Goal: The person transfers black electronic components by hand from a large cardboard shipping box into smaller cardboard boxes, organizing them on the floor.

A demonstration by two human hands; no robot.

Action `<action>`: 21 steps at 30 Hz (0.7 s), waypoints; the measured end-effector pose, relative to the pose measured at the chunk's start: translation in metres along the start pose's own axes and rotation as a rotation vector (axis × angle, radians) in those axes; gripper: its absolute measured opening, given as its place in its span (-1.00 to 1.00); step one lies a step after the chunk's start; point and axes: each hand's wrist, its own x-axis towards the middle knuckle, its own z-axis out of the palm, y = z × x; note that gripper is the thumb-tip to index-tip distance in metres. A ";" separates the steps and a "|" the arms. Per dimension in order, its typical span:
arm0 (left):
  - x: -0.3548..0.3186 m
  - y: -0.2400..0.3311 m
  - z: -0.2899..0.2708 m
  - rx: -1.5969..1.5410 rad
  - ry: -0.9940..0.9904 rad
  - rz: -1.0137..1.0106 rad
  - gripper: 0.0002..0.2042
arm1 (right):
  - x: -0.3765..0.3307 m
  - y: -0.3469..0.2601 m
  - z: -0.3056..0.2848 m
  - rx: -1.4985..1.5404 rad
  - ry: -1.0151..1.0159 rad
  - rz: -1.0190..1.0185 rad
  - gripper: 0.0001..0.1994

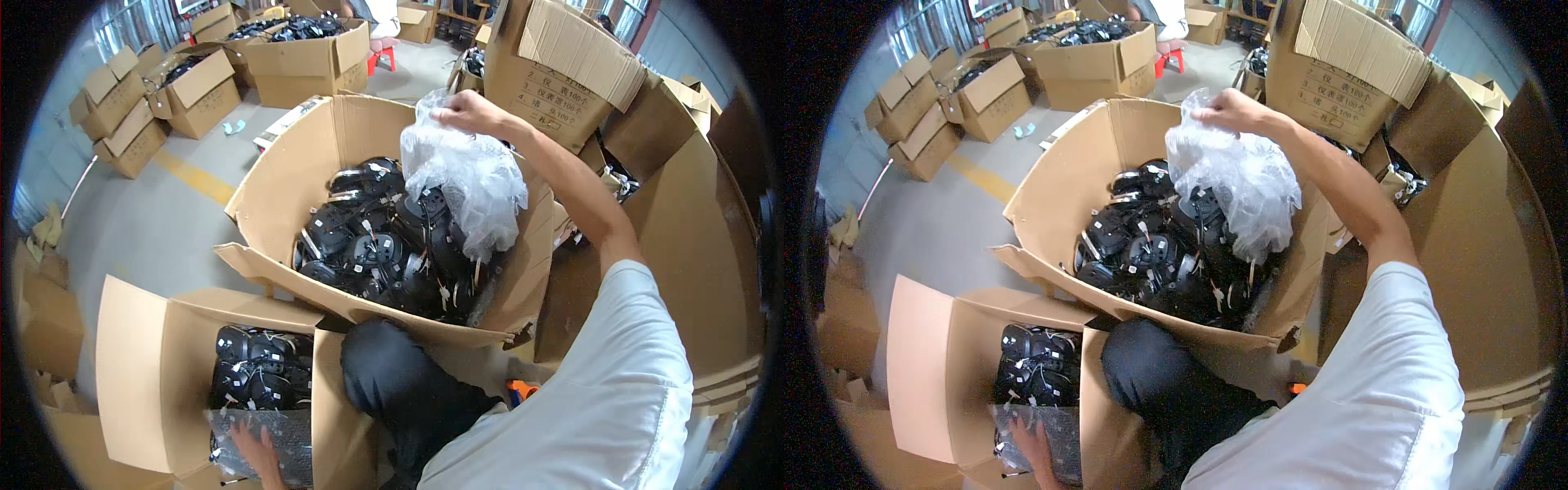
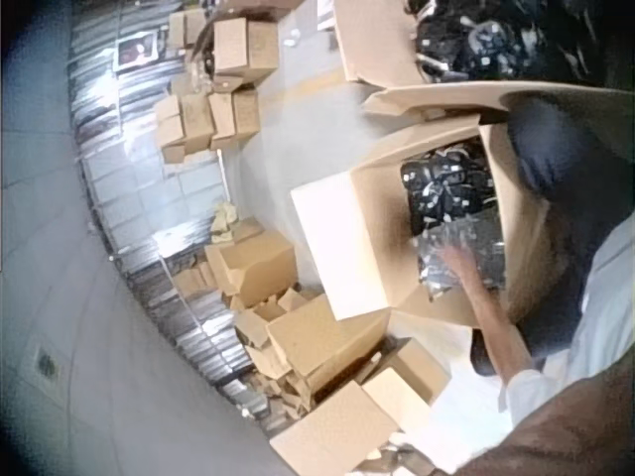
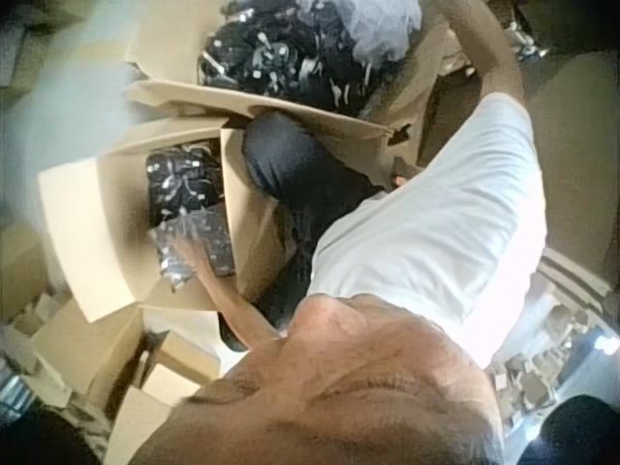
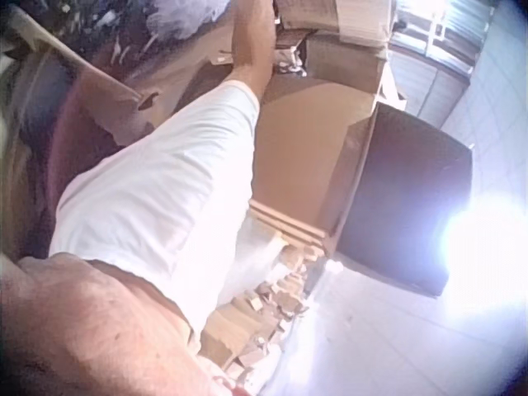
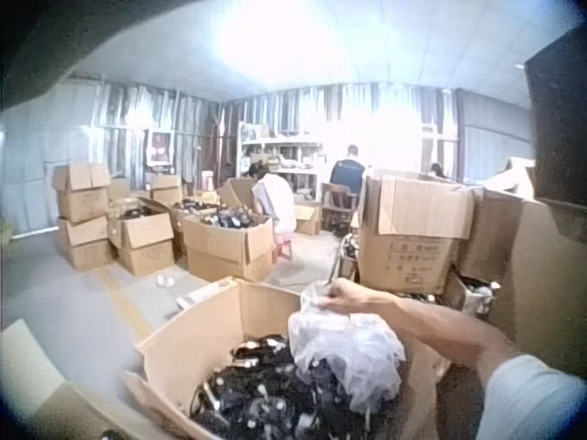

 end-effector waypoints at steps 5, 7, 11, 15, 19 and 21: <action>0.035 0.187 -0.090 -0.418 0.116 0.281 -0.37 | -0.039 -0.136 -0.023 0.314 0.013 -0.446 -0.56; 0.037 0.255 -0.122 -0.518 0.148 0.407 -0.25 | -0.054 -0.170 -0.028 0.119 -0.029 -0.483 -0.57; 0.049 0.349 -0.168 -0.543 0.491 0.622 -0.16 | -0.098 -0.245 -0.020 0.134 -0.238 -0.693 -0.53; 0.052 0.375 -0.194 -0.521 0.361 0.695 -0.58 | -0.103 -0.261 -0.008 -0.223 0.020 -0.893 -0.51; 0.058 0.282 -0.192 -0.727 0.456 0.571 -0.57 | -0.067 -0.202 -0.022 0.067 0.195 -0.426 -0.57; 0.070 0.191 -0.203 -0.651 0.506 0.460 -0.57 | -0.042 -0.161 -0.038 0.275 0.205 -0.197 -0.61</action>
